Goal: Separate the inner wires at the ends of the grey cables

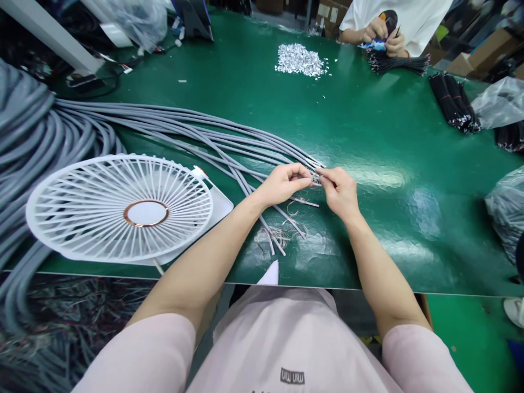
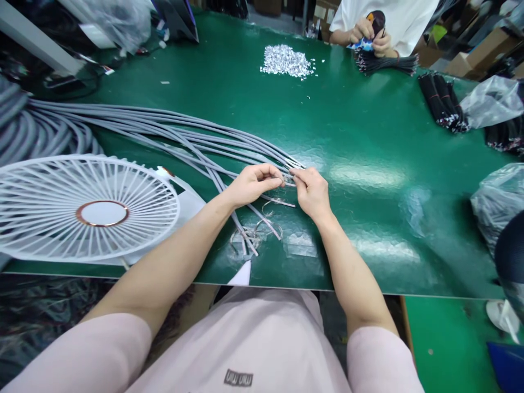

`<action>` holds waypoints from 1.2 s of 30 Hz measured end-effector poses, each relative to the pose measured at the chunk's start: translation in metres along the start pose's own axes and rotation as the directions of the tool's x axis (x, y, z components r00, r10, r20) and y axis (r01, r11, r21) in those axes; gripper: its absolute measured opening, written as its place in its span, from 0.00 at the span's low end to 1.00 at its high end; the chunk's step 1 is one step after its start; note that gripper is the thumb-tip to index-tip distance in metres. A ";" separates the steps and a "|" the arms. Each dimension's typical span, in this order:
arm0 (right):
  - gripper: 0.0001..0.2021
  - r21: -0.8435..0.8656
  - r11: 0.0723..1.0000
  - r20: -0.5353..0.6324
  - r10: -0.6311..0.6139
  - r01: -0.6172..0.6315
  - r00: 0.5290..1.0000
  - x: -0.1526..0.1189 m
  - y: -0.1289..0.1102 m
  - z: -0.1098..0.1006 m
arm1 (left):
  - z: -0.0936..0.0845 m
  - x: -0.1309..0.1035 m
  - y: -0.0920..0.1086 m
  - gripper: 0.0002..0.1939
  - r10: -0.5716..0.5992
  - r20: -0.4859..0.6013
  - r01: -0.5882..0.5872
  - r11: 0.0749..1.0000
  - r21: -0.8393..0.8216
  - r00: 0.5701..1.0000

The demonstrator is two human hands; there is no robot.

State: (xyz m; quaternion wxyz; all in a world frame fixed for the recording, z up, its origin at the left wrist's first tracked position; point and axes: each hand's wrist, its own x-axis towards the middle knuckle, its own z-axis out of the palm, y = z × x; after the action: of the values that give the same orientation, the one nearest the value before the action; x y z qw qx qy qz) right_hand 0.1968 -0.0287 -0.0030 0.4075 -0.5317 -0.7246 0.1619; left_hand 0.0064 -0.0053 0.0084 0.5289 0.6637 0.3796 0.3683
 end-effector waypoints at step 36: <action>0.14 -0.130 0.991 0.177 -0.021 0.044 0.984 -0.011 -0.021 -0.040 | 0.005 0.002 -0.004 0.13 -0.070 -0.060 0.066 0.996 -0.065 0.996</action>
State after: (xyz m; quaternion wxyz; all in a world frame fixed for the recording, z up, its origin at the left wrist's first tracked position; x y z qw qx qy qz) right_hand 0.2150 -0.0546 0.0304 0.3083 -0.5294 -0.7755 0.1526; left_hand 0.0107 -0.0049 0.0036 0.5497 0.6217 0.4065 0.3822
